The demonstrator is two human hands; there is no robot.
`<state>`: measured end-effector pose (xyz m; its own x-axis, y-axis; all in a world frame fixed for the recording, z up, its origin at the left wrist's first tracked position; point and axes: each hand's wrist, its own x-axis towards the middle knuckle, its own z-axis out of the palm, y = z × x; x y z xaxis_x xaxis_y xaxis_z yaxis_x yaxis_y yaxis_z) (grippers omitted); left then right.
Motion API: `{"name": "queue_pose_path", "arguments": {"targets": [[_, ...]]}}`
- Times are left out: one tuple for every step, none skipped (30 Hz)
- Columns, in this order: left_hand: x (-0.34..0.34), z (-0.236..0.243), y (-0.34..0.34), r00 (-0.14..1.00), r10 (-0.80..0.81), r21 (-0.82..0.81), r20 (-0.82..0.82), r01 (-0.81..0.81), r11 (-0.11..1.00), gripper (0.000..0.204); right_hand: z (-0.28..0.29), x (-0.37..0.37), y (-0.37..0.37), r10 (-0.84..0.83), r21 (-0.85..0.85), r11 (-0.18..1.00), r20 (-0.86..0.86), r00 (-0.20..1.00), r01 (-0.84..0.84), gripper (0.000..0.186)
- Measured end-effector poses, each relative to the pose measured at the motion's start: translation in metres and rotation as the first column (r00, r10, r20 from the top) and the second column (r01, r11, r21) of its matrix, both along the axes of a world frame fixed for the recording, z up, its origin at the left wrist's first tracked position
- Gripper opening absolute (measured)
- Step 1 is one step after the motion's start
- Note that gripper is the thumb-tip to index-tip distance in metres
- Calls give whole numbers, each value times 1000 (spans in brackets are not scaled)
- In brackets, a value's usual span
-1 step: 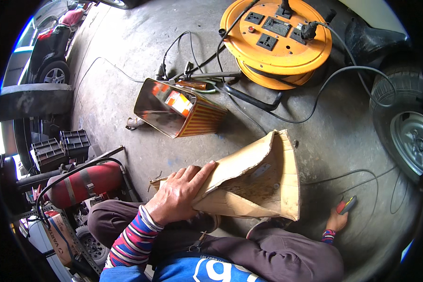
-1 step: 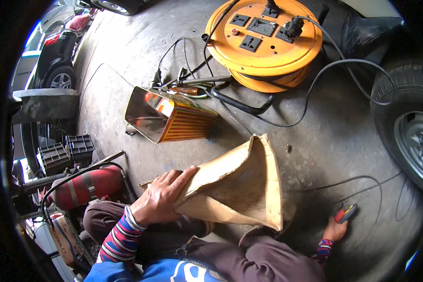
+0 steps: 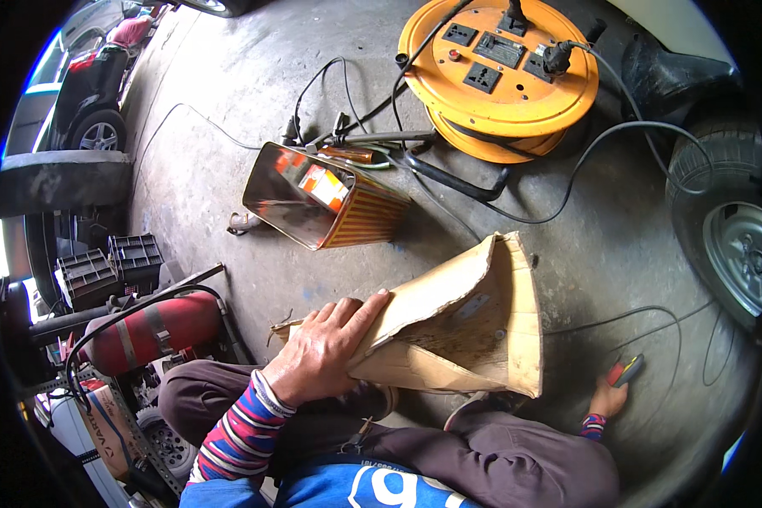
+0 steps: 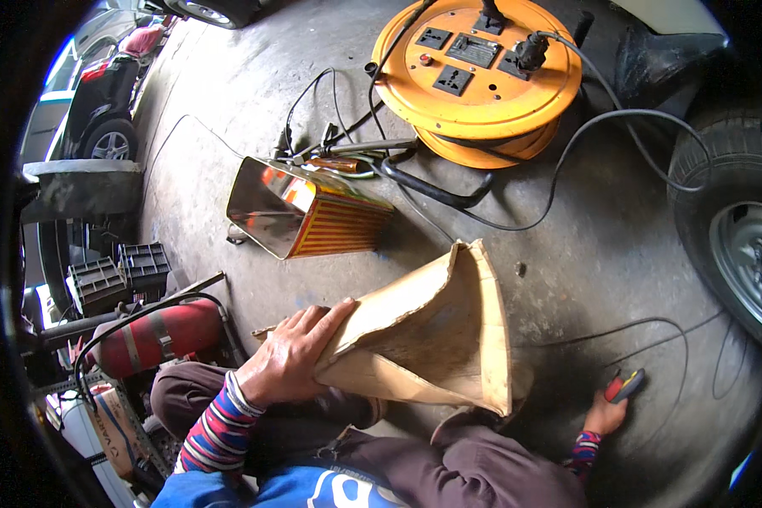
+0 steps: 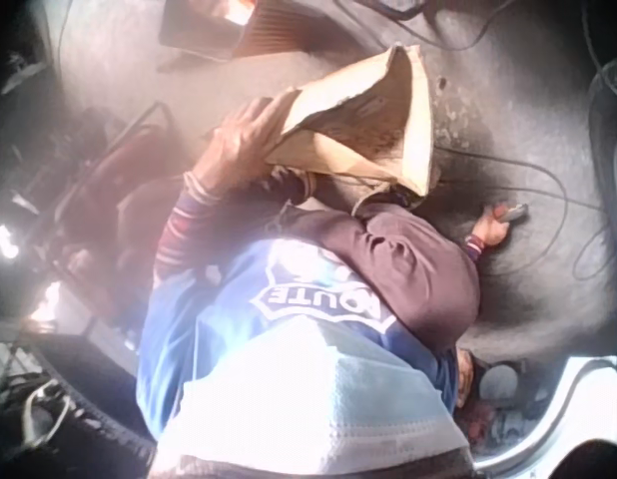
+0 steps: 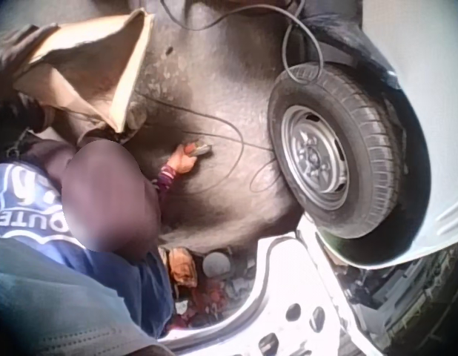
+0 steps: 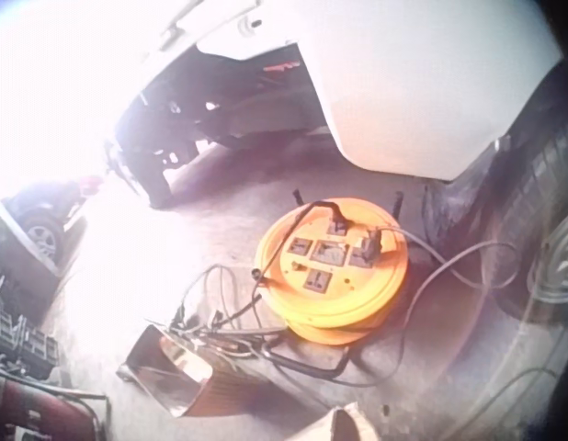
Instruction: The person removes a brake caliper from a vehicle using a power drill, then sits on the floor to unpack new brake pads and hardware from a box. He organizes small metal clips and bolts on a cardboard sheet and places the new brake pads into the caliper.
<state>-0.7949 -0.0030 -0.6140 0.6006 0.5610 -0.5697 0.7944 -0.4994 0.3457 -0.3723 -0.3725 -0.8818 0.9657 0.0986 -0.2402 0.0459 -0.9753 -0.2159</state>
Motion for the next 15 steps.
{"name": "queue_pose_path", "arguments": {"targets": [[0,0,2,1000,9,-8,5,-9,1000,117,-3,2,-1,-24,16,1000,-20,1000,25,44],[0,1,3,1000,17,-7,13,-17,1000,116,-6,5,-2,-57,16,998,-10,998,57,45],[1,1,5,1000,24,-21,14,-23,999,115,-10,8,-4,-56,49,997,-30,998,57,45],[1,1,9,999,19,4,35,-20,1000,113,-14,9,-5,-70,68,995,-21,997,71,46],[2,2,10,999,21,6,46,-21,1000,112,-15,10,-9,-77,73,994,-19,997,78,46],[2,2,12,999,15,-7,51,-15,1000,110,-17,10,-10,-98,158,982,-48,994,105,46],[2,3,12,997,22,-1,77,-22,1000,107,-16,9,-12,-96,236,966,-29,995,100,44],[2,3,12,996,34,-10,83,-33,999,108,-14,7,-14,-95,310,945,-36,995,102,42],[1,4,11,994,68,-20,82,-66,998,108,-14,5,-12,-101,327,939,-26,995,104,40],[0,3,10,992,77,-48,98,-73,996,108,-10,3,-11,-144,312,938,-40,989,149,39],[1,0,8,992,86,-29,96,-83,996,107,-12,1,-5,-153,199,971,76,985,135,35],[2,-2,4,992,89,-25,91,-87,996,107,-11,1,0,-201,13,980,82,976,200,43],[4,-5,1,992,73,-2,104,-73,997,107,-14,0,7,-167,-30,984,156,973,174,48],[6,-6,-2,992,69,41,104,-73,996,107,-12,1,11,-184,-47,981,104,977,190,49],[9,-10,-5,987,92,54,129,-99,994,110,-13,2,15,-167,-105,978,131,977,181,47]]}}
